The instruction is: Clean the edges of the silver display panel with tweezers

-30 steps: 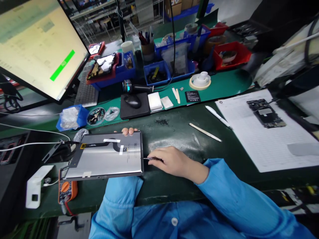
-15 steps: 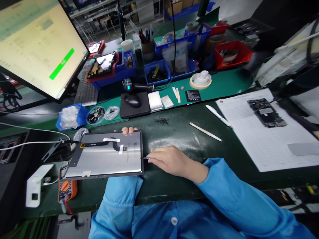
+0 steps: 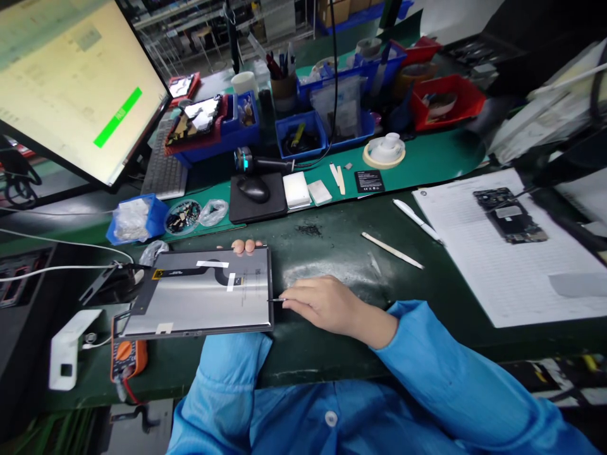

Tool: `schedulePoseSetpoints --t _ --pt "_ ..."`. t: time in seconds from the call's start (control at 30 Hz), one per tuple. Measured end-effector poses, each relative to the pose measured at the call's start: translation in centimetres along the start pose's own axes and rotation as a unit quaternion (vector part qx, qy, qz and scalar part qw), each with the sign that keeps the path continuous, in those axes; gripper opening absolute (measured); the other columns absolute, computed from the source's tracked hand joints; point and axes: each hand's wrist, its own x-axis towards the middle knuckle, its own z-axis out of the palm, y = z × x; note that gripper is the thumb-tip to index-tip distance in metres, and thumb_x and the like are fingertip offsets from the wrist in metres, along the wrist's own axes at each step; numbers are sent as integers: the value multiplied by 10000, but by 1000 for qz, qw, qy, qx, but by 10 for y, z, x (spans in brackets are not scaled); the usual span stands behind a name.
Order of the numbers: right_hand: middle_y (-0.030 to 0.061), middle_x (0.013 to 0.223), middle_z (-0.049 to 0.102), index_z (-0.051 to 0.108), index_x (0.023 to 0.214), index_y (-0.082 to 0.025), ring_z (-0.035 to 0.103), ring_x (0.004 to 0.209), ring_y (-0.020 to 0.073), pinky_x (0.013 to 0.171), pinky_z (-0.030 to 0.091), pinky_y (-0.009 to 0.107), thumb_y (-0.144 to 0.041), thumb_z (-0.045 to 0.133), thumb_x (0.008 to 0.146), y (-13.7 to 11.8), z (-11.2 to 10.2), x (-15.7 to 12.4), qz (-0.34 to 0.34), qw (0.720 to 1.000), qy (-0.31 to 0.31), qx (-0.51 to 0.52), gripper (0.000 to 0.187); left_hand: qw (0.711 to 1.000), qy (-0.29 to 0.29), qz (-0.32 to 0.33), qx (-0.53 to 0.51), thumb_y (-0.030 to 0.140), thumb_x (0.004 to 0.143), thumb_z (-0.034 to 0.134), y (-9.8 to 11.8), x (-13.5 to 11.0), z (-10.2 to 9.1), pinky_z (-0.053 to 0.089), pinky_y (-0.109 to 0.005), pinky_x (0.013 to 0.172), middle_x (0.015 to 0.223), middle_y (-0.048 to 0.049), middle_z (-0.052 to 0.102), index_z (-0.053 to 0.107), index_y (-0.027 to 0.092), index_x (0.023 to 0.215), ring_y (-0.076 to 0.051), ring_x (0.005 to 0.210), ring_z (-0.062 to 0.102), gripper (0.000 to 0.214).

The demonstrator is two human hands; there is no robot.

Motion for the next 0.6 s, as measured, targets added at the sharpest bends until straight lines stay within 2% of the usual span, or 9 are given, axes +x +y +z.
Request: schedulePoseSetpoints --t 0.07,0.2,0.3,0.43,0.5,0.6 --pt "21 847 774 754 1015 -208 711 743 163 661 494 276 -334 497 1061 -1 0 0 8 1000 -3 7 290 1000 -4 -1 0 419 1006 502 -1 -2 1 461 -320 952 877 33 497 569 267 936 -114 830 539 180" --pt "12 892 792 720 1105 -211 734 785 161 712 526 269 -336 626 995 -4 0 -1 54 997 1 60 191 997 25 32 65 485 975 514 -2 -2 2 479 -337 925 870 27 504 573 295 941 -139 806 525 202" --pt "19 898 786 726 1033 -202 731 800 166 720 527 274 -310 634 986 -4 1 0 42 998 6 55 149 996 35 6 81 498 980 492 0 2 2 481 -334 922 822 21 477 538 253 869 -142 781 516 273" --pt "30 868 768 748 997 -201 714 769 167 669 497 275 -321 533 1043 -2 0 1 8 1000 6 13 250 996 24 -47 66 524 988 470 3 5 0 483 -331 936 783 16 465 532 237 823 -149 798 536 337" --pt "30 848 764 751 993 -201 710 751 166 657 488 274 -329 513 1053 -2 -1 0 7 1000 4 9 277 994 16 -46 94 553 990 452 5 5 -2 474 -357 976 790 7 486 544 241 829 -162 833 552 363" --pt "21 877 782 727 1057 -201 726 772 162 686 506 264 -333 581 1021 -3 0 -1 32 998 6 48 200 991 14 -41 125 563 997 428 6 5 -5 454 -392 1025 811 -2 512 559 248 838 -175 872 563 376"
